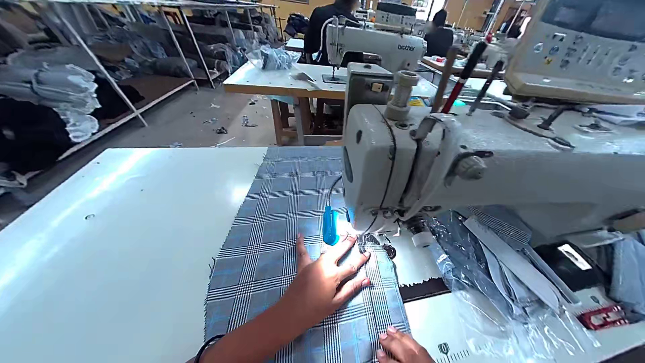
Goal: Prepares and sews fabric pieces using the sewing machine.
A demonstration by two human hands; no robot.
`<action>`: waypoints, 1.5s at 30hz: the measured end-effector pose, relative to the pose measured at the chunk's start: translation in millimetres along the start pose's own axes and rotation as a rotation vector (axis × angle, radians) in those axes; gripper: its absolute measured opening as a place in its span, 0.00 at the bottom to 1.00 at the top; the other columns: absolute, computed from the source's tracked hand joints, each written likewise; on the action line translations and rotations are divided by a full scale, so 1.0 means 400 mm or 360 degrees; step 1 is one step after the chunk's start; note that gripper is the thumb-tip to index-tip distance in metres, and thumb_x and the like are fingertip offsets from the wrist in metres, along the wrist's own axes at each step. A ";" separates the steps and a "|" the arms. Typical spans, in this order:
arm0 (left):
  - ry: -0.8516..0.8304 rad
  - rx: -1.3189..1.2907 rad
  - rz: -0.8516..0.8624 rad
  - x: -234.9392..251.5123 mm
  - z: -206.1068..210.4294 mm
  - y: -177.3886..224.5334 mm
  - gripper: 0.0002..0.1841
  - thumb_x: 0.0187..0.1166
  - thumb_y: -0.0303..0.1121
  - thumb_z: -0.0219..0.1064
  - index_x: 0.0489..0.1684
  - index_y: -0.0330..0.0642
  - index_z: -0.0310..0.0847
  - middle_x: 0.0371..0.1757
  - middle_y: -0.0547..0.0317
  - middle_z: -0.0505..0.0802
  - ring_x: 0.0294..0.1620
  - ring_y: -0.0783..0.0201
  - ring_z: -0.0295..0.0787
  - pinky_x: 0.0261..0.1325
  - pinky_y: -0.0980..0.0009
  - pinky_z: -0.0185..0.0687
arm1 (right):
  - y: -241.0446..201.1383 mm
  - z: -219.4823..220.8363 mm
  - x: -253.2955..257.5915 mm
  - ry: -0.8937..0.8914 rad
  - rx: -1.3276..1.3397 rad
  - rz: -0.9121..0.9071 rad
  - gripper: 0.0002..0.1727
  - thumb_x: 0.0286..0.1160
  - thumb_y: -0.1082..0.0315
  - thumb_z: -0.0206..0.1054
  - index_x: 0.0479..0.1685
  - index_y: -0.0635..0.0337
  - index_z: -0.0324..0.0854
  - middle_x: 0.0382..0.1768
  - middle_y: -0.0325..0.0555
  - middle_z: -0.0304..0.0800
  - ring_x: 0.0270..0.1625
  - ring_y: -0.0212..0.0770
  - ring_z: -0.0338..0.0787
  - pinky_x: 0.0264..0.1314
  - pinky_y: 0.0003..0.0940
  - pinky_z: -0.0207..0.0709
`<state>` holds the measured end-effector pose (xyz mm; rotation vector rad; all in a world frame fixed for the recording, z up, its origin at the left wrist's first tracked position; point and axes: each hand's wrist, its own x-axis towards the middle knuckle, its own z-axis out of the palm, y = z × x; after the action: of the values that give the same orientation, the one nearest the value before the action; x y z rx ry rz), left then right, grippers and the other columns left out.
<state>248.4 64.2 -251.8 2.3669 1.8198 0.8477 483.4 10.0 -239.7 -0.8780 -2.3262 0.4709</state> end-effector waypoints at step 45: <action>-0.0322 -0.0418 0.0170 -0.169 -0.059 0.170 0.20 0.88 0.40 0.55 0.72 0.45 0.85 0.74 0.48 0.87 0.82 0.42 0.75 0.74 0.13 0.34 | 0.073 -0.065 0.024 -0.0236 0.0067 -0.0204 0.18 0.71 0.88 0.58 0.50 0.70 0.91 0.56 0.60 0.94 0.65 0.59 0.90 0.74 0.42 0.77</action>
<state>287.3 -25.0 -234.5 2.3025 1.4243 0.7697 508.3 40.5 -230.9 -0.6902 -2.4794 0.5441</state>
